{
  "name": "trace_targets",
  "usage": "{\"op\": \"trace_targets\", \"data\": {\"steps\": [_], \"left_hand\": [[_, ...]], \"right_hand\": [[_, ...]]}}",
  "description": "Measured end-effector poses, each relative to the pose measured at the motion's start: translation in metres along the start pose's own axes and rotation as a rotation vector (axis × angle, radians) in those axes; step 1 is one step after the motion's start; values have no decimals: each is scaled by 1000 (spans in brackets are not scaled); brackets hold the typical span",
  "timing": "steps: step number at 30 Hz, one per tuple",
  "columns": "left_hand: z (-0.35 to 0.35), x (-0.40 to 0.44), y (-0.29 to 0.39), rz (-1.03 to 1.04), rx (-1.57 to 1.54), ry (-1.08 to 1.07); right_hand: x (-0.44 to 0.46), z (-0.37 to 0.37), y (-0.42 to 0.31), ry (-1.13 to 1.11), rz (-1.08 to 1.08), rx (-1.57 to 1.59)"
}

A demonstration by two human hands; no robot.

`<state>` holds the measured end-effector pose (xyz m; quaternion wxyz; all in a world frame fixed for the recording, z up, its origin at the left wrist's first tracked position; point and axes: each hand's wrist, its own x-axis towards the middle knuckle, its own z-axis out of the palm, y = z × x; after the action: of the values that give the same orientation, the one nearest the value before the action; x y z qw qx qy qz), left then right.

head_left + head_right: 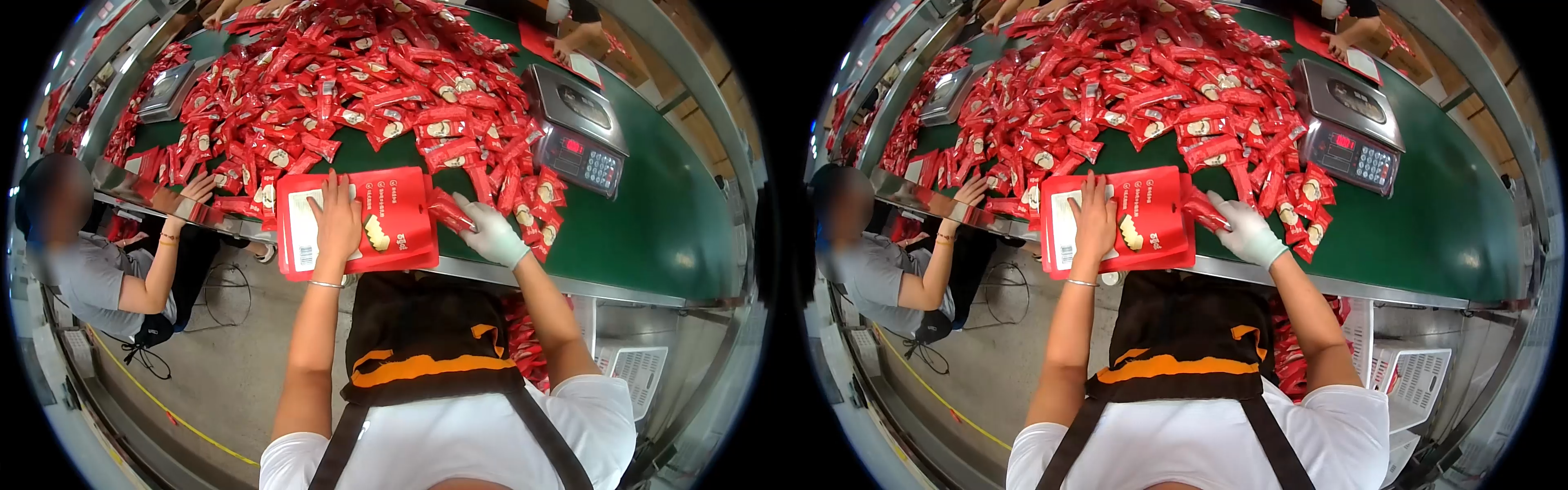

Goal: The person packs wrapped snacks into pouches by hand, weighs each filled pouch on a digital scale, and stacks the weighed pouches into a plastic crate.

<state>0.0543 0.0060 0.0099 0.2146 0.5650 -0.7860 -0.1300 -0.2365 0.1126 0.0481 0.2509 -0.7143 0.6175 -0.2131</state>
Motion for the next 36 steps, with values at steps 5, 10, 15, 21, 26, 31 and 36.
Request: {"op": "trace_targets", "data": {"steps": [5, 10, 15, 21, 26, 31, 36], "left_hand": [[-2, -1, 0, 25, -22, 27], [-1, 0, -4, -10, -22, 12], [0, 1, 3, -47, 19, 18], [-5, -2, 6, -28, 22, 13], [-6, -1, 7, 7, 36, 9], [-8, -1, 9, 38, 56, 31], [-13, -3, 3, 105, 129, 65]], "right_hand": [[63, 32, 15, -150, -236, 231], [92, 16, -5, -350, -201, 237], [52, 41, 1, -37, -7, -25], [40, 52, -4, 34, -290, -381], [92, 42, 16, -69, -543, -112], [154, 109, -7, -188, -383, 285], [158, 125, -7, -245, -230, 531]]}}
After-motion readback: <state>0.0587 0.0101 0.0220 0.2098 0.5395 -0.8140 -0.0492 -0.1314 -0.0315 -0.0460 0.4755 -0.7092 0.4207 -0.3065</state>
